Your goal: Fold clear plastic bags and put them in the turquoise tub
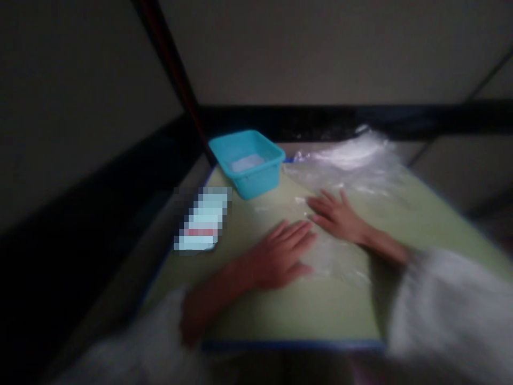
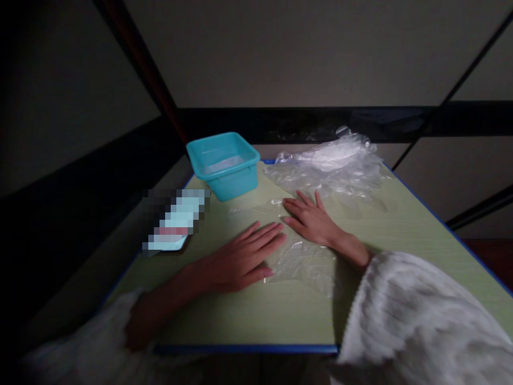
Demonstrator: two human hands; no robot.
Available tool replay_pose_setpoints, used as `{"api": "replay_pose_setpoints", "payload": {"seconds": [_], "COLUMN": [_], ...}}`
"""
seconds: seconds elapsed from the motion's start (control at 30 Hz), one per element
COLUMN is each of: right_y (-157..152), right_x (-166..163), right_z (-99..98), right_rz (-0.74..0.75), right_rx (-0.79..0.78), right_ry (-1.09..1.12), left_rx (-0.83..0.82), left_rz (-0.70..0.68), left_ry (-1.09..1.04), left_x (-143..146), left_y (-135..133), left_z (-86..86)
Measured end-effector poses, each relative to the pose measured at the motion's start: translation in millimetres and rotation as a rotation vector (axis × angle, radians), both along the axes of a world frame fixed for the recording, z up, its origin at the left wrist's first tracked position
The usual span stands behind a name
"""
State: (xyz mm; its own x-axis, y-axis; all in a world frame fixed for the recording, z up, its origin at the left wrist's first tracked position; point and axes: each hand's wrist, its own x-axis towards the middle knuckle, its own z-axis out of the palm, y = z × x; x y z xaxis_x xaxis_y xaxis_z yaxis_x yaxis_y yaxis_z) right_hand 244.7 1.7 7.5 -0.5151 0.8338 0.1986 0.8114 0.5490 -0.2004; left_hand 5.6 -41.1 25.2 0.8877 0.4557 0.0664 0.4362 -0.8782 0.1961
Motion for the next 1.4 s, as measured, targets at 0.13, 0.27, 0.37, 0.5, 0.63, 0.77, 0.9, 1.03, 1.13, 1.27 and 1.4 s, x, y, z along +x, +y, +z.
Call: {"api": "replay_pose_setpoints", "payload": {"seconds": [0.13, 0.27, 0.37, 0.5, 0.63, 0.77, 0.9, 1.03, 1.13, 1.27, 1.4], "right_y": [-2.7, -8.6, -12.6, -16.4, -20.5, -22.6, -22.2, -22.6, -23.4, -22.9, -21.3], "right_x": [0.2, -3.9, -8.9, -13.8, -15.8, -15.7, -14.1, -13.7, -13.9, -13.1, -12.1], "right_z": [3.4, 5.8, 6.5, 5.9, 6.1, 3.7, 0.2, 1.9, 3.7, 2.4, -0.4], "right_rz": [-0.009, -0.014, -0.027, -0.056, -0.033, -0.089, -0.108, -0.095, -0.099, -0.108, -0.065], "right_rx": [0.02, 0.038, 0.057, 0.136, 0.183, 0.182, 0.161, 0.18, 0.184, 0.167, 0.146], "right_ry": [0.17, 0.467, 0.622, 0.708, 0.733, 0.698, 0.648, 0.604, 0.584, 0.576, 0.601], "left_rx": [0.05, 0.039, 0.023, -0.008, 0.002, 0.045, 0.075, 0.128, 0.18, 0.205, 0.181], "left_rz": [0.18, 0.428, 0.482, 0.476, 0.463, 0.453, 0.453, 0.488, 0.513, 0.501, 0.493], "left_ry": [-0.094, -0.214, -0.264, -0.273, -0.278, -0.283, -0.261, -0.228, -0.205, -0.224, -0.301], "left_x": [-4.0, -11.9, -16.9, -16.8, -13.3, -12.5, -13.7, -16.5, -19.3, -21.4, -20.8], "left_y": [14.7, 35.8, 46.3, 47.6, 43.9, 42.9, 43.7, 46.7, 50.1, 54.5, 58.2], "left_z": [-0.9, -8.7, -15.9, -18.2, -14.6, -11.8, -11.3, -12.6, -14.2, -16.0, -17.0]}}
